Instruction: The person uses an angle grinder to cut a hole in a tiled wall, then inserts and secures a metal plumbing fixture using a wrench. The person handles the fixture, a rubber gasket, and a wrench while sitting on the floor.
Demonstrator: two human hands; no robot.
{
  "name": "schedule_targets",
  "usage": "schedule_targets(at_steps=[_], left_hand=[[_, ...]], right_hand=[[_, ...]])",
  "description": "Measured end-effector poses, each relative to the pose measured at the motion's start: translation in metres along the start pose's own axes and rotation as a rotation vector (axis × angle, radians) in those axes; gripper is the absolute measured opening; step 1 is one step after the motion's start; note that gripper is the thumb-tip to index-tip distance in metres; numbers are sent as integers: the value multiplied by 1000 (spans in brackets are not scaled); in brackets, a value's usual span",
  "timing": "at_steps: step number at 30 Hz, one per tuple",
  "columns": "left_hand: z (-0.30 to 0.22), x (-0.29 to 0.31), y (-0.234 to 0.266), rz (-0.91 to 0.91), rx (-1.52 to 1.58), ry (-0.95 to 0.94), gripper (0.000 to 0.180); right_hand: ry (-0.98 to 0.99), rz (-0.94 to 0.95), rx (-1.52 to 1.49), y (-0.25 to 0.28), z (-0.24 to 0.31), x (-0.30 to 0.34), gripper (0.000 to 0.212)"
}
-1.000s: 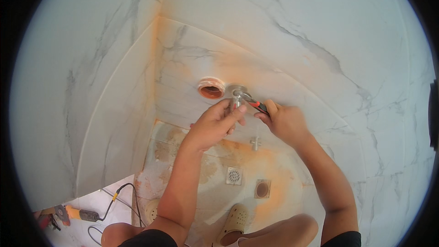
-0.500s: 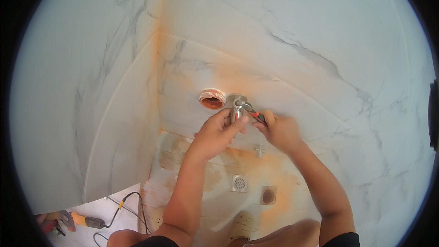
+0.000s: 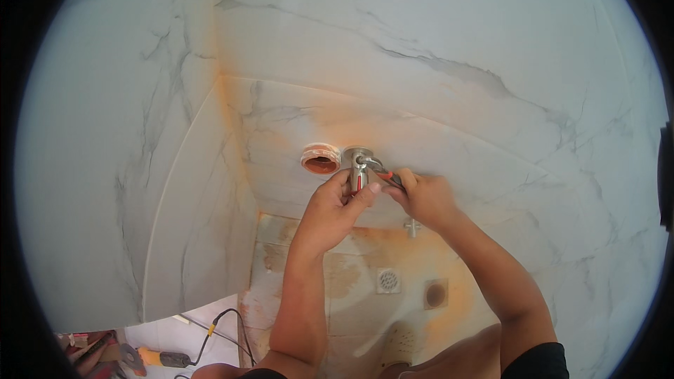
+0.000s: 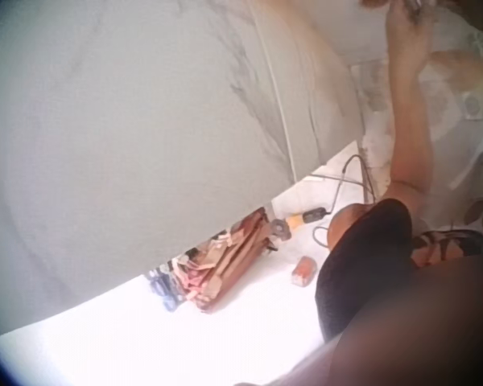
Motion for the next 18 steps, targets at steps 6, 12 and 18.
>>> schedule_targets(at_steps=[6, 12, 18], left_hand=[[0, 0, 1, 18, -33, -9, 34], [-2, -1, -1, -3, -47, 1, 34], [-2, -1, -1, 1, -45, 9, 36]], right_hand=[[9, -59, -35, -5, 1, 3, 31], [38, -168, -94, -6, 3, 2, 37], [20, -185, -103, -11, 5, 5, 38]])
Point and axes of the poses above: each hand's wrist, its own x-axis away from the middle knuckle, its own y-axis out of the back of the hand, z = x × y, the point moved 7 cm from there along -x, towards the middle knuckle, and after that the axes turned 3 degrees about x, right-handed, at the moved point
